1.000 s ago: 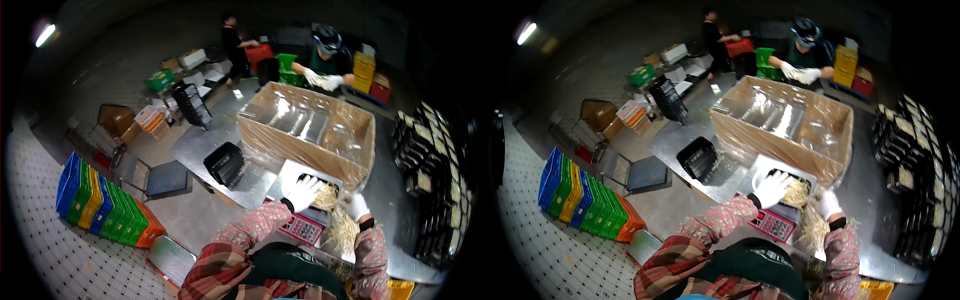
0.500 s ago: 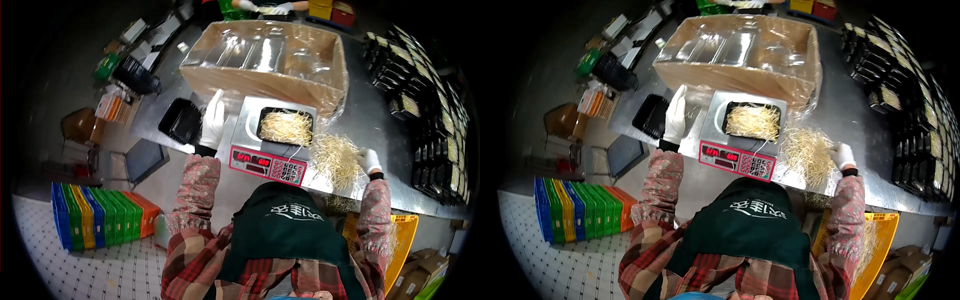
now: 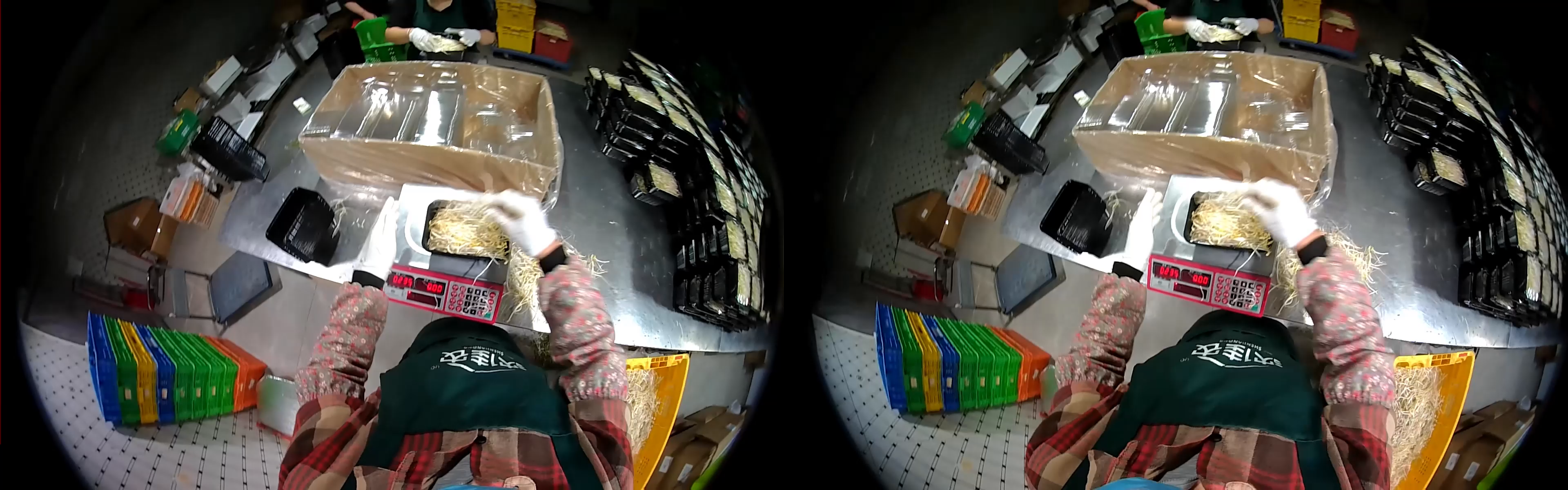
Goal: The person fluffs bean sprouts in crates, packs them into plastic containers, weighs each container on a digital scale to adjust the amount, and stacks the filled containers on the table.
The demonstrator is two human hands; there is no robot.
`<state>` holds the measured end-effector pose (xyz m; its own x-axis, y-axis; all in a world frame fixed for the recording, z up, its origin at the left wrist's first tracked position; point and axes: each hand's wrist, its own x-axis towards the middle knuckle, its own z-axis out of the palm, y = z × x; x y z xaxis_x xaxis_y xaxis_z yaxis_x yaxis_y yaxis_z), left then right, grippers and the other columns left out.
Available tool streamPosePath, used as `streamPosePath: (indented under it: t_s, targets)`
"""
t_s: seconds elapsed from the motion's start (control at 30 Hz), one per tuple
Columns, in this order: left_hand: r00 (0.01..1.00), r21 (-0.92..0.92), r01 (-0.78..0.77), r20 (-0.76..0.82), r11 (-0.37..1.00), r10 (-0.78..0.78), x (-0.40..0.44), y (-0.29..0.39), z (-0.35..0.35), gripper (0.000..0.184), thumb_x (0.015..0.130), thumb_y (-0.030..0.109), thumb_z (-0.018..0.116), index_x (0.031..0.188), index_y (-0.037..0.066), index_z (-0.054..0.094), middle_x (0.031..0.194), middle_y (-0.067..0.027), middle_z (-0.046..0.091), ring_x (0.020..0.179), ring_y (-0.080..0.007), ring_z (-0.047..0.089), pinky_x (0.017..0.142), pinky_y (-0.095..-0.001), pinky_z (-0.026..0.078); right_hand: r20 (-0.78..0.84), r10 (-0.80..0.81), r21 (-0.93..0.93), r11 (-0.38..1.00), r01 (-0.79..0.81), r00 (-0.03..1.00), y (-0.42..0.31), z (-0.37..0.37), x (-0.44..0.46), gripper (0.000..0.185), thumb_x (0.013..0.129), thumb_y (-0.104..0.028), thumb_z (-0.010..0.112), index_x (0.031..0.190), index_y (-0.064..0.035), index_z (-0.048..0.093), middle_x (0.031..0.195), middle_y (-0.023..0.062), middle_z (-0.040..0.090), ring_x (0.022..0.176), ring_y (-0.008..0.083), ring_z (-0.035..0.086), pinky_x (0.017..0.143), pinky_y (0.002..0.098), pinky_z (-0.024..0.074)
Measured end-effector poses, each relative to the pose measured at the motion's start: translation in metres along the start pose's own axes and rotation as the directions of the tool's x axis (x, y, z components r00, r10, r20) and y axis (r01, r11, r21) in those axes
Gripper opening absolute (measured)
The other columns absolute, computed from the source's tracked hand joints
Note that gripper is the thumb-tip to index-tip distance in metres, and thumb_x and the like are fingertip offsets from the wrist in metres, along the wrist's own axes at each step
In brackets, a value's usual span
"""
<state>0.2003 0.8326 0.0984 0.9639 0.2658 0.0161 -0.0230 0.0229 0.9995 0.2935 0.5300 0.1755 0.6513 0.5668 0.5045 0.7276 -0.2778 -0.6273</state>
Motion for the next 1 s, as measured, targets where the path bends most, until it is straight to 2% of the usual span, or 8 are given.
streamPosePath:
  t_s: [0.1, 0.23, 0.3, 0.37, 0.43, 0.57, 0.67, 1.0]
  targets:
    - [0.993, 0.160, -0.098, 0.084, 0.982, 0.085, 0.002, -0.031, -0.005, 0.054, 0.105, 0.031, 0.037, 0.152, 0.005, 0.029, 0.156, -0.0162, 0.031, 0.142, -0.0282, 0.032, 0.118, -0.0391, 0.024, 0.290, 0.130, -0.241, 0.969, -0.058, 0.948, 0.025, 0.038, -0.012, 0.030, 0.086, -0.026, 0.069, 0.111, -0.0085, 0.069, 0.108, 0.0154, 0.063, 0.104, 0.0330, 0.059, 0.093, 0.0407, 0.0473]
    - [0.997, 0.419, -0.070, 0.060, 0.905, 0.049, -0.026, 0.031, 0.022, 0.059, 0.100, 0.021, 0.050, 0.151, 0.000, 0.027, 0.155, -0.0195, 0.030, 0.143, -0.0310, 0.031, 0.117, -0.0389, 0.025, 0.209, 0.218, -0.220, 0.960, -0.171, 0.953, 0.014, -0.001, -0.015, 0.056, 0.080, -0.036, 0.076, 0.130, -0.0149, 0.061, 0.141, 0.0193, 0.048, 0.129, 0.0377, 0.045, 0.110, 0.0431, 0.0367]
    - [0.928, 0.740, -0.359, 0.219, 0.569, 0.300, -0.028, 0.047, 0.035, 0.072, 0.092, 0.026, 0.064, 0.150, 0.001, 0.028, 0.152, -0.0223, 0.033, 0.141, -0.0329, 0.033, 0.117, -0.0400, 0.026, 0.186, 0.232, -0.299, 0.939, -0.170, 0.955, 0.005, -0.014, -0.010, 0.081, 0.073, -0.044, 0.080, 0.143, -0.0175, 0.048, 0.150, 0.0239, 0.036, 0.136, 0.0418, 0.037, 0.113, 0.0465, 0.0323]
    - [0.845, 0.673, -0.530, 0.361, 0.517, 0.396, -0.019, 0.055, 0.067, 0.086, 0.079, 0.032, 0.076, 0.148, 0.003, 0.033, 0.147, -0.0239, 0.038, 0.138, -0.0402, 0.032, 0.116, -0.0484, 0.023, 0.275, 0.335, -0.412, 0.888, -0.204, 0.901, -0.013, -0.004, -0.004, 0.110, 0.062, -0.053, 0.084, 0.152, -0.0206, 0.030, 0.156, 0.0283, 0.018, 0.141, 0.0496, 0.024, 0.113, 0.0550, 0.0286]
    - [0.820, 0.752, -0.570, 0.491, 0.330, 0.295, -0.009, 0.039, 0.092, 0.089, 0.074, 0.045, 0.074, 0.146, 0.007, 0.038, 0.146, -0.0194, 0.041, 0.134, -0.0407, 0.036, 0.114, -0.0522, 0.022, 0.403, 0.378, -0.582, 0.809, -0.085, 0.833, -0.006, 0.020, -0.004, 0.124, 0.051, -0.062, 0.086, 0.153, -0.0230, 0.027, 0.158, 0.0286, 0.010, 0.140, 0.0554, 0.021, 0.109, 0.0613, 0.0320]
    - [0.728, 0.649, -0.657, 0.677, 0.383, 0.102, 0.012, 0.042, 0.108, 0.065, 0.080, 0.045, 0.071, 0.129, 0.005, 0.054, 0.124, -0.0194, 0.059, 0.118, -0.0354, 0.053, 0.103, -0.0468, 0.038, 0.550, 0.389, -0.483, 0.870, -0.098, 0.739, 0.025, 0.000, -0.007, 0.104, 0.055, -0.054, 0.087, 0.143, -0.0167, 0.047, 0.153, 0.0270, 0.025, 0.128, 0.0473, 0.044, 0.104, 0.0502, 0.0418]
    - [0.724, 0.611, -0.646, 0.680, 0.457, 0.115, 0.017, 0.046, 0.111, 0.065, 0.080, 0.047, 0.071, 0.125, 0.002, 0.057, 0.115, -0.0199, 0.063, 0.104, -0.0373, 0.059, 0.092, -0.0460, 0.047, 0.529, 0.427, -0.437, 0.878, -0.196, 0.734, 0.044, -0.011, -0.019, 0.049, 0.073, -0.037, 0.079, 0.116, -0.0145, 0.070, 0.106, 0.0169, 0.069, 0.099, 0.0333, 0.066, 0.087, 0.0413, 0.0517]
    - [0.715, 0.669, -0.697, 0.677, 0.258, 0.176, 0.029, 0.021, 0.114, 0.065, 0.078, 0.046, 0.073, 0.124, 0.002, 0.057, 0.111, -0.0191, 0.064, 0.098, -0.0366, 0.061, 0.088, -0.0446, 0.049, 0.284, 0.339, -0.504, 0.849, -0.161, 0.897, 0.042, -0.010, -0.038, 0.016, 0.080, -0.017, 0.062, 0.085, -0.0073, 0.074, 0.081, 0.0181, 0.070, 0.080, 0.0355, 0.068, 0.074, 0.0433, 0.0547]
